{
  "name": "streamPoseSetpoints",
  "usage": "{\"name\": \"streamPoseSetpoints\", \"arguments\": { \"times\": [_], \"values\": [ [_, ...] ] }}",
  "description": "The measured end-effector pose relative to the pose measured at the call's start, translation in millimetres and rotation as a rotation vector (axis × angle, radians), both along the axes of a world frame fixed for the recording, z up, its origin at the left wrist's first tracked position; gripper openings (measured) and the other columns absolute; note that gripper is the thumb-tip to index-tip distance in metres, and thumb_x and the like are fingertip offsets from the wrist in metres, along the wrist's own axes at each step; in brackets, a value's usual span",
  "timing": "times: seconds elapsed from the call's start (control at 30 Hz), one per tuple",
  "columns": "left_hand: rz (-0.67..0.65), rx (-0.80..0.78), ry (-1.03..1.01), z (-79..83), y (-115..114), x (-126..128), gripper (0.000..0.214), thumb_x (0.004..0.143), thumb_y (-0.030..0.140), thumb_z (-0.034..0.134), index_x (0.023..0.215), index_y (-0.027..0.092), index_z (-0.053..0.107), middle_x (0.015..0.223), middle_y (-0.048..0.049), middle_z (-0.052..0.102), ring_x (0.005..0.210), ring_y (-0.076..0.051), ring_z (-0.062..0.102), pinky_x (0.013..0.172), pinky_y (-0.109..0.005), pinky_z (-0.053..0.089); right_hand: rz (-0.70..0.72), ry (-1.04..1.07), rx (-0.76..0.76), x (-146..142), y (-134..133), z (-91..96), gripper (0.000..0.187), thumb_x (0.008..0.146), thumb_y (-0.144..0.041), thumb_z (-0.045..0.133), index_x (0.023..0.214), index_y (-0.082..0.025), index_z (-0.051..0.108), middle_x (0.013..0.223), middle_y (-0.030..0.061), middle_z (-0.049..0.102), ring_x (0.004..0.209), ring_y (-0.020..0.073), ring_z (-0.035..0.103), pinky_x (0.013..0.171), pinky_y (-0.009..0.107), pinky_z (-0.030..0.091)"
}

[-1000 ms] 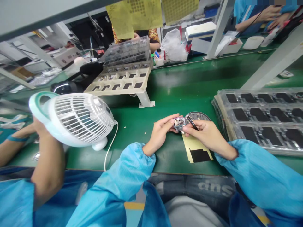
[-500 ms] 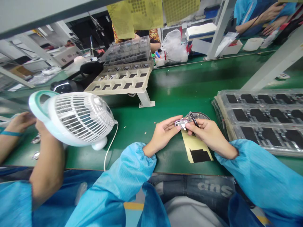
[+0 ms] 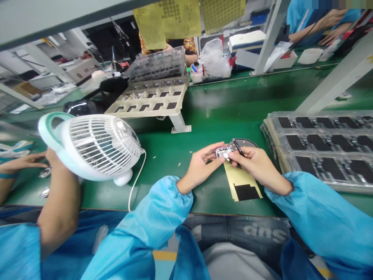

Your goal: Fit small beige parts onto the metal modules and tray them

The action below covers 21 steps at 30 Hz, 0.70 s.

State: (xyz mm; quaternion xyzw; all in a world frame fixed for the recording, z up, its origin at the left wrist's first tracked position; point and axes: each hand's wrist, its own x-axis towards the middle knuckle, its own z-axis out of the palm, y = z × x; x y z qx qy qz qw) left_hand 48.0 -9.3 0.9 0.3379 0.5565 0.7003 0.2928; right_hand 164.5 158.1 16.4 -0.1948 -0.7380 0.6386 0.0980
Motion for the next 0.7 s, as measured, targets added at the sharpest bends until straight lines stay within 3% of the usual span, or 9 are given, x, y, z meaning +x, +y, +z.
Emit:
{"name": "streamPoseSetpoints", "arguments": {
  "times": [0.17, 0.4, 0.57, 0.7],
  "values": [
    [0.052, -0.033, 0.117, -3.2, 2, 4, 0.052, 0.087, 0.03, 0.083, 0.135, 0.018, 0.068, 0.137, -0.0138, 0.069, 0.121, -0.028, 0.07, 0.104, -0.041, 0.059, -0.001, 0.017, 0.032, -1, 0, -2.3, 0.046, 0.082, -0.06, 0.078, 0.07, -0.017, 0.071, 0.068, 0.0031, 0.069, 0.063, 0.0143, 0.058, 0.061, 0.028, 0.042],
    [0.095, -0.09, 0.274, -2.3, -1, 3, 0.044, 0.092, 0.033, 0.077, 0.134, 0.022, 0.071, 0.138, -0.0088, 0.07, 0.123, -0.027, 0.07, 0.107, -0.042, 0.058, 0.006, -0.005, 0.041, -1, 0, -6.0, 0.047, 0.082, -0.062, 0.077, 0.071, -0.017, 0.071, 0.069, 0.0028, 0.069, 0.06, 0.0134, 0.053, 0.056, 0.027, 0.037],
    [0.076, -0.068, 0.138, -4.1, 0, 3, 0.049, 0.088, 0.035, 0.081, 0.134, 0.021, 0.071, 0.136, -0.0107, 0.071, 0.122, -0.029, 0.07, 0.109, -0.045, 0.058, -0.063, 0.134, 0.176, -3, -3, -8.8, 0.043, 0.082, -0.059, 0.079, 0.075, -0.019, 0.067, 0.073, 0.0015, 0.066, 0.069, 0.016, 0.057, 0.065, 0.03, 0.044],
    [0.059, -0.049, 0.02, -3.4, 1, 4, 0.053, 0.083, 0.034, 0.086, 0.132, 0.019, 0.072, 0.134, -0.0127, 0.071, 0.121, -0.029, 0.071, 0.11, -0.046, 0.057, -0.085, 0.216, 0.075, -5, -4, -11.4, 0.041, 0.077, -0.054, 0.086, 0.087, -0.02, 0.066, 0.089, 0.0039, 0.07, 0.084, 0.0191, 0.065, 0.078, 0.033, 0.052]
  ]
}}
